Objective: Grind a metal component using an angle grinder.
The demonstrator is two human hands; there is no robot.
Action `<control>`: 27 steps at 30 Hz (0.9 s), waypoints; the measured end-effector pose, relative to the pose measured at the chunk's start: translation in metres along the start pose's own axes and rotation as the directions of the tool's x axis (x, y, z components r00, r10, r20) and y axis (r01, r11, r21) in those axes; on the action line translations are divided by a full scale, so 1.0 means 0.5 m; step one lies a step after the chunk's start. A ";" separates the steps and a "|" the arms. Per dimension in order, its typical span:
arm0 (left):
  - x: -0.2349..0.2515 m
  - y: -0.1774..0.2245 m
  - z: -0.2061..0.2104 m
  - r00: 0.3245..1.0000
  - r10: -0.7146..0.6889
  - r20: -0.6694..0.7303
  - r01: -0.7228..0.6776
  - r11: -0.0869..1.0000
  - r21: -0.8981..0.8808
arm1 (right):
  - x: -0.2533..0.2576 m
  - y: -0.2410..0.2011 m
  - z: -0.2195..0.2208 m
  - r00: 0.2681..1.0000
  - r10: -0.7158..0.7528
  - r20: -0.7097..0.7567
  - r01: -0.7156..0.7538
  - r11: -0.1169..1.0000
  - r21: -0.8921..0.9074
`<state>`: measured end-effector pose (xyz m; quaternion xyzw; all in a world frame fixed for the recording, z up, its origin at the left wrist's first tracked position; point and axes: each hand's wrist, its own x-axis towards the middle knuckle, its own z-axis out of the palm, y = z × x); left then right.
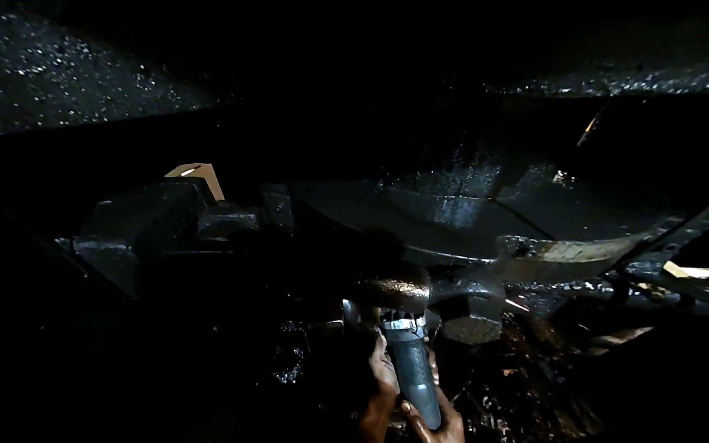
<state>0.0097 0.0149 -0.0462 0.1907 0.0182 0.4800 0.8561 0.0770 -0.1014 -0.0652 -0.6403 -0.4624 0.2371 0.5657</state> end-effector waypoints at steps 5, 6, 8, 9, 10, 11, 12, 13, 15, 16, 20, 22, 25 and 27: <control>-0.008 0.009 0.023 1.000 -0.013 -0.027 0.013 1.000 -0.010 | 0.003 0.009 0.005 1.000 -0.014 0.015 0.014 1.000 0.022; -0.006 0.007 0.014 1.000 -0.018 -0.016 0.017 1.000 -0.019 | 0.003 0.012 0.005 1.000 -0.020 0.020 0.020 1.000 0.021; -0.003 0.007 0.011 0.999 0.030 -0.045 -0.029 1.000 0.009 | 0.006 0.000 0.006 1.000 -0.008 0.020 0.007 1.000 0.012; -0.003 0.010 0.012 0.999 0.024 -0.027 -0.024 1.000 -0.007 | 0.007 -0.021 0.005 1.000 0.009 0.013 -0.009 1.000 -0.011; -0.004 0.012 0.013 1.000 -0.005 0.006 0.005 0.999 -0.036 | 0.007 -0.035 0.003 0.999 0.026 0.019 -0.025 0.999 -0.037; -0.006 0.013 0.015 0.999 -0.030 0.044 0.032 0.997 -0.067 | 0.007 -0.045 0.001 0.999 0.039 0.030 -0.038 0.998 -0.044; -0.008 0.014 0.017 0.997 -0.042 0.058 0.047 0.996 -0.082 | 0.008 -0.040 0.002 0.998 0.045 0.044 -0.044 0.998 -0.038; -0.009 0.015 0.020 0.998 -0.035 0.044 0.039 0.996 -0.077 | 0.009 -0.009 0.006 0.999 0.022 0.048 -0.021 1.000 -0.021; -0.012 0.016 0.028 1.000 0.009 -0.028 -0.011 0.999 -0.053 | 0.008 0.026 0.013 0.999 -0.006 0.043 0.007 1.000 -0.007; -0.013 0.015 0.028 0.998 0.046 -0.048 -0.048 0.998 -0.036 | 0.008 0.027 0.014 0.999 -0.003 0.044 0.004 1.000 -0.013; -0.009 0.013 0.005 0.998 0.043 0.044 -0.040 0.997 -0.067 | 0.007 0.012 0.012 0.998 0.029 0.053 -0.027 0.999 -0.033; -0.012 0.013 -0.006 0.996 0.075 0.056 -0.075 0.997 0.011 | 0.007 0.015 0.012 0.998 0.010 0.057 -0.009 1.000 -0.026; -0.028 0.024 0.012 0.993 0.113 0.035 -0.115 0.992 0.060 | 0.012 -0.001 0.011 0.997 0.000 0.080 0.004 0.999 -0.050; -0.029 0.026 -0.002 0.993 0.118 0.026 -0.119 0.991 0.058 | 0.016 -0.020 0.013 0.997 0.004 0.080 0.001 0.998 -0.067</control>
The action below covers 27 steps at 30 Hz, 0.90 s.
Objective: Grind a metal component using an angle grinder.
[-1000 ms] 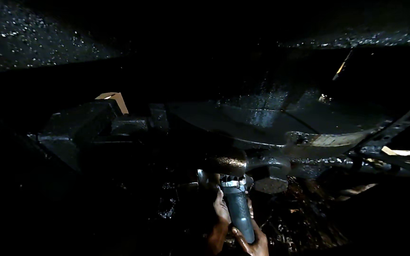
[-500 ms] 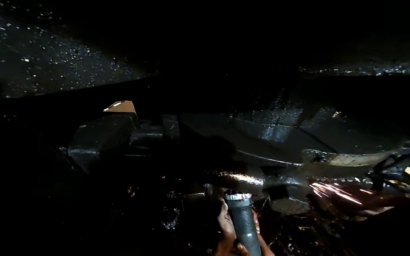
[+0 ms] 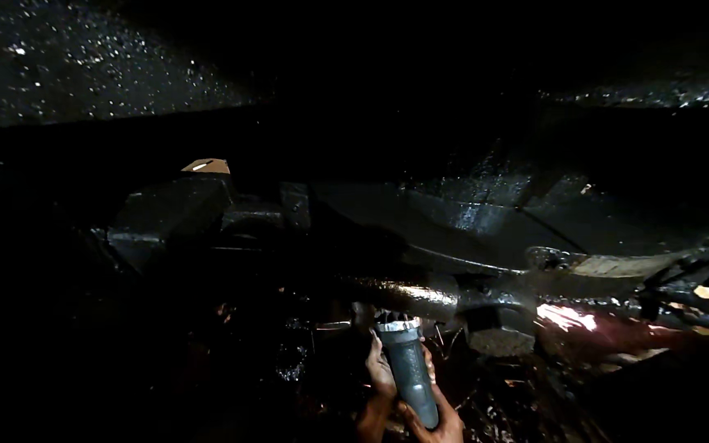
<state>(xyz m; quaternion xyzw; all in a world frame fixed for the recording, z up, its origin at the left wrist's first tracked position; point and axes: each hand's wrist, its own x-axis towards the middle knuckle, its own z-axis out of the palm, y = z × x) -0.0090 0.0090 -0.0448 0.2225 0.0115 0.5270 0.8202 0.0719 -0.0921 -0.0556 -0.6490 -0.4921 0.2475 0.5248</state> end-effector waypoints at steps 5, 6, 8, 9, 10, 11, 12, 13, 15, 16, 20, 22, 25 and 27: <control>0.028 0.005 -0.025 0.987 -0.090 0.137 0.110 0.983 -0.147 | 0.004 -0.004 0.014 1.000 0.030 -0.007 -0.030 1.000 0.000; 0.020 0.015 -0.014 0.986 -0.077 0.149 0.096 0.988 -0.123 | 0.005 -0.005 0.015 1.000 0.028 -0.007 -0.028 1.000 -0.003; -0.022 0.053 0.070 1.000 -0.007 -0.011 0.007 1.000 0.009 | 0.005 -0.009 0.016 0.999 0.033 0.004 -0.033 0.999 -0.010; -0.034 0.065 0.091 0.998 0.025 -0.054 -0.023 0.999 0.045 | 0.006 -0.013 0.015 0.999 0.036 0.010 -0.036 0.999 -0.016; -0.040 0.070 0.098 0.996 0.048 -0.078 -0.042 0.996 0.074 | 0.007 -0.016 0.014 0.999 0.035 0.013 -0.035 0.999 -0.028; -0.043 0.072 0.101 0.993 0.065 -0.101 -0.054 0.993 0.102 | 0.008 -0.018 0.014 0.999 0.032 0.015 -0.031 0.999 -0.034; -0.042 0.071 0.097 0.991 0.070 -0.113 -0.058 0.992 0.110 | 0.009 -0.018 0.014 0.999 0.028 0.016 -0.028 0.999 -0.040; -0.043 0.069 0.092 0.989 0.080 -0.125 -0.065 0.990 0.123 | 0.010 -0.016 0.015 0.999 0.026 0.019 -0.025 0.999 -0.045; -0.056 0.071 0.086 0.975 0.085 -0.206 -0.047 0.982 0.183 | 0.010 -0.015 0.014 0.999 0.022 0.027 -0.020 0.998 -0.058; -0.065 0.071 0.075 0.972 0.072 -0.225 -0.025 0.978 0.207 | 0.011 -0.016 0.015 1.000 0.013 0.026 -0.011 0.997 -0.070; -0.040 0.078 0.086 0.999 0.019 -0.049 -0.016 0.998 0.067 | 0.011 -0.023 0.015 0.999 0.020 0.030 -0.017 0.996 -0.086; -0.058 0.069 0.065 0.980 0.074 -0.185 -0.031 0.974 0.224 | 0.011 -0.023 0.016 0.999 0.025 0.029 -0.023 0.996 -0.085; -0.148 0.045 -0.068 0.975 0.131 -0.181 0.051 0.657 0.752 | 0.014 -0.026 0.016 0.999 0.026 0.036 -0.023 0.996 -0.087; -0.126 0.051 -0.030 0.961 0.148 -0.232 0.053 0.728 0.684 | 0.016 -0.018 0.017 0.999 0.003 0.034 0.001 0.995 -0.100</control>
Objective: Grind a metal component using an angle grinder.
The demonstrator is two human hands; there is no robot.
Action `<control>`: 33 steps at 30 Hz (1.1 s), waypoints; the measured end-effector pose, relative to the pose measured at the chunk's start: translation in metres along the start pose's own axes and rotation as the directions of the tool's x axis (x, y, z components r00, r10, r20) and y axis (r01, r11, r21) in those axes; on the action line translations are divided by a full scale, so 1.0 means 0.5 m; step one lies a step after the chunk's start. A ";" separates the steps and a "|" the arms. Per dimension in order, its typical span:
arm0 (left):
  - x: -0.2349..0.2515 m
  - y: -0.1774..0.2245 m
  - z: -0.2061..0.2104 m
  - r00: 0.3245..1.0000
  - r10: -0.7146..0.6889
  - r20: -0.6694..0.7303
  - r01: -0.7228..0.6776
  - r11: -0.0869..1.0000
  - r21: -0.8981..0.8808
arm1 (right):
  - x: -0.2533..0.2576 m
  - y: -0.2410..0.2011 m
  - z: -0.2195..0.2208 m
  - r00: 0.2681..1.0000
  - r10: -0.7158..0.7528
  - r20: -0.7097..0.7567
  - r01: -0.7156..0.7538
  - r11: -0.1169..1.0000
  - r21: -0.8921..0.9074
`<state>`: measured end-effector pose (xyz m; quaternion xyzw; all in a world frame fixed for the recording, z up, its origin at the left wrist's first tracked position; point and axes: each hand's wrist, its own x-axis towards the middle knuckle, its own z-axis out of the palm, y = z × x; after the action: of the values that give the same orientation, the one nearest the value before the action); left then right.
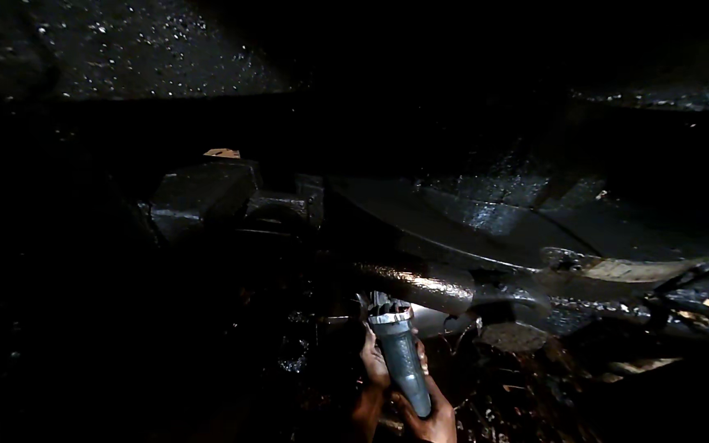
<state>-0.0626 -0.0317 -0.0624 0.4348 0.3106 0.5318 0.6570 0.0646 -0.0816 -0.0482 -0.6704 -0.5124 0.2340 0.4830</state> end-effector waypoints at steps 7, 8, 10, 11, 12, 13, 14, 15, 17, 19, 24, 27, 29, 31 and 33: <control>0.062 0.105 0.081 0.966 0.107 0.237 0.082 0.740 -0.667 | 0.005 -0.007 0.002 1.000 -0.014 0.006 0.014 1.000 -0.013; 0.084 0.073 0.071 0.947 0.145 0.286 0.102 0.710 -0.697 | 0.006 -0.010 0.001 1.000 -0.014 0.006 0.014 1.000 -0.015; 0.138 0.012 0.062 0.919 0.170 0.357 0.177 0.629 -0.757 | 0.008 -0.013 0.003 1.000 -0.018 -0.001 0.018 1.000 -0.023; 0.146 0.006 0.064 0.923 0.144 0.358 0.199 0.617 -0.762 | 0.009 -0.015 0.002 1.000 -0.016 0.002 0.016 1.000 -0.023; 0.148 0.004 0.065 0.921 0.133 0.365 0.211 0.617 -0.758 | 0.010 -0.016 0.002 1.000 -0.015 0.005 0.015 1.000 -0.022; 0.149 0.003 0.064 0.917 0.132 0.378 0.221 0.621 -0.752 | 0.010 -0.017 0.001 1.000 -0.016 0.010 0.016 1.000 -0.018; 0.148 0.004 0.065 0.916 0.132 0.379 0.222 0.621 -0.752 | 0.011 -0.017 0.001 1.000 -0.017 0.010 0.017 1.000 -0.015; 0.148 0.006 0.066 0.914 0.134 0.383 0.227 0.615 -0.755 | 0.011 -0.017 0.001 1.000 -0.019 0.008 0.019 1.000 -0.014; 0.150 0.008 0.065 0.908 0.154 0.391 0.222 0.615 -0.757 | 0.012 -0.018 0.001 1.000 -0.022 0.005 0.022 1.000 -0.021; 0.151 0.010 0.064 0.909 0.165 0.382 0.203 0.626 -0.753 | 0.013 -0.019 0.001 1.000 -0.012 0.008 0.012 1.000 -0.028; 0.150 0.010 0.064 0.912 0.160 0.377 0.199 0.632 -0.749 | 0.015 -0.024 0.000 1.000 -0.026 -0.005 0.026 0.999 -0.041; 0.151 0.009 0.060 0.910 0.167 0.380 0.191 0.644 -0.741 | 0.016 -0.026 0.001 0.999 -0.036 -0.002 0.036 0.998 -0.055; 0.141 0.000 0.053 0.932 0.150 0.329 0.149 0.669 -0.728 | 0.016 -0.025 0.001 0.999 -0.037 -0.003 0.037 0.997 -0.067; 0.121 -0.015 0.032 0.944 0.170 0.282 0.077 0.720 -0.690 | 0.014 -0.026 0.000 1.000 -0.008 0.003 0.008 0.998 -0.058; 0.105 -0.010 0.029 0.975 0.145 0.169 0.001 0.756 -0.655 | 0.012 -0.032 0.000 1.000 0.020 0.005 -0.020 0.998 -0.052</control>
<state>-0.0354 0.0155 -0.0578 0.2444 0.0187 0.5827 0.7749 0.0592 -0.0759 -0.0329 -0.6872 -0.5130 0.2274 0.4615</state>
